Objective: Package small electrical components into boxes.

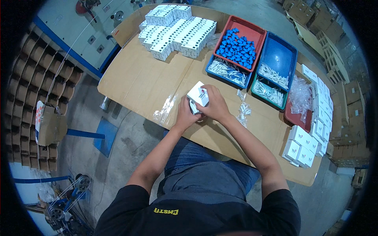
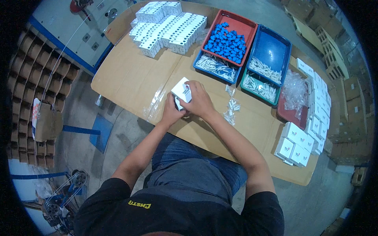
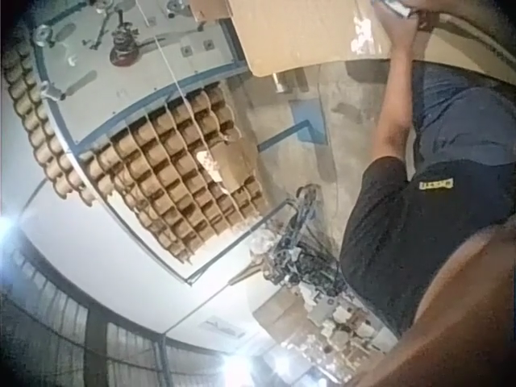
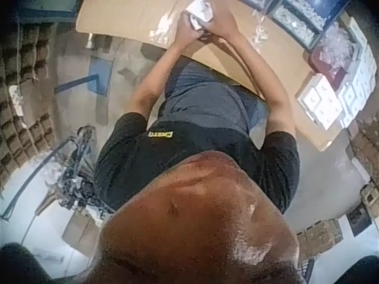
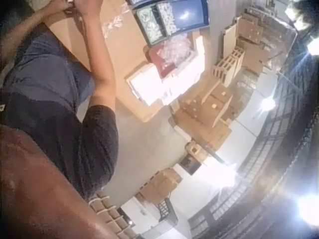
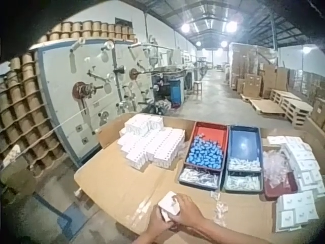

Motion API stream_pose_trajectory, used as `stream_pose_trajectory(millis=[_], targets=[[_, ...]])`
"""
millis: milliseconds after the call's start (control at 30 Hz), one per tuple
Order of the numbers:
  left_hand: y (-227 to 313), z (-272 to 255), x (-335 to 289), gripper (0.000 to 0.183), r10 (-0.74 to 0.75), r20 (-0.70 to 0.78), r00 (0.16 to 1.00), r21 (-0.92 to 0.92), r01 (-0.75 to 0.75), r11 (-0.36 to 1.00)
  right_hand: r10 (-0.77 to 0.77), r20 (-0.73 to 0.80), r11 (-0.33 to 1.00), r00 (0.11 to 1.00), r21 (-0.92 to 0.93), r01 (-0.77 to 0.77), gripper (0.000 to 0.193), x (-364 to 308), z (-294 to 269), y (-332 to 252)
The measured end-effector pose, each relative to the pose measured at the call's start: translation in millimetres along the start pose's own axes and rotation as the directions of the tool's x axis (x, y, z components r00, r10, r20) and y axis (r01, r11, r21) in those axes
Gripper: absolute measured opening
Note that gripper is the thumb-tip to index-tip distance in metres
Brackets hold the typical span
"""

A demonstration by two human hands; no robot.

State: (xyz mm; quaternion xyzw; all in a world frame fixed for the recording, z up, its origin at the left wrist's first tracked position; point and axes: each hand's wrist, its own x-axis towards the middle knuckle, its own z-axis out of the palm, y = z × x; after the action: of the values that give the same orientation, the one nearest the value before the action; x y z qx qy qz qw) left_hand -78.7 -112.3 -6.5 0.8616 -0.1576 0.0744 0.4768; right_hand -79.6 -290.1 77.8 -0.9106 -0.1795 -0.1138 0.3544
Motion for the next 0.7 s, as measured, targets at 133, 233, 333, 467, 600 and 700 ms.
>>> stream_pose_trajectory(millis=[133,233,333,467,600,700], targets=[[19,-24,-13,0.106,0.232,-0.245,0.941,0.184,-0.19,0.964,0.102,-0.08,0.971,0.992,0.227,-0.081,0.085,-21,-38,-16],[64,-28,-28,0.088,-0.086,-0.212,0.974,-0.292,0.021,0.956,0.026,0.06,0.959,0.998,0.281,-0.042,0.084,-54,-59,-20],[110,-25,-41,0.079,-0.483,0.508,0.713,-0.644,0.687,0.337,0.005,0.102,0.944,0.995,0.328,-0.038,0.079,-88,-66,-36],[157,-10,-45,0.081,-0.386,0.703,0.598,-0.587,0.794,0.16,0.097,0.063,0.895,0.993,0.432,-0.114,0.074,-124,-49,-36],[149,5,-49,0.079,-0.297,0.797,0.525,-0.517,0.848,0.111,0.087,-0.086,0.939,0.992,0.341,-0.053,0.068,-137,-49,-34],[163,9,-51,0.07,-0.301,0.805,0.51,-0.506,0.857,0.1,0.131,-0.149,0.946,0.98,0.314,-0.079,0.066,-145,-47,-30]])
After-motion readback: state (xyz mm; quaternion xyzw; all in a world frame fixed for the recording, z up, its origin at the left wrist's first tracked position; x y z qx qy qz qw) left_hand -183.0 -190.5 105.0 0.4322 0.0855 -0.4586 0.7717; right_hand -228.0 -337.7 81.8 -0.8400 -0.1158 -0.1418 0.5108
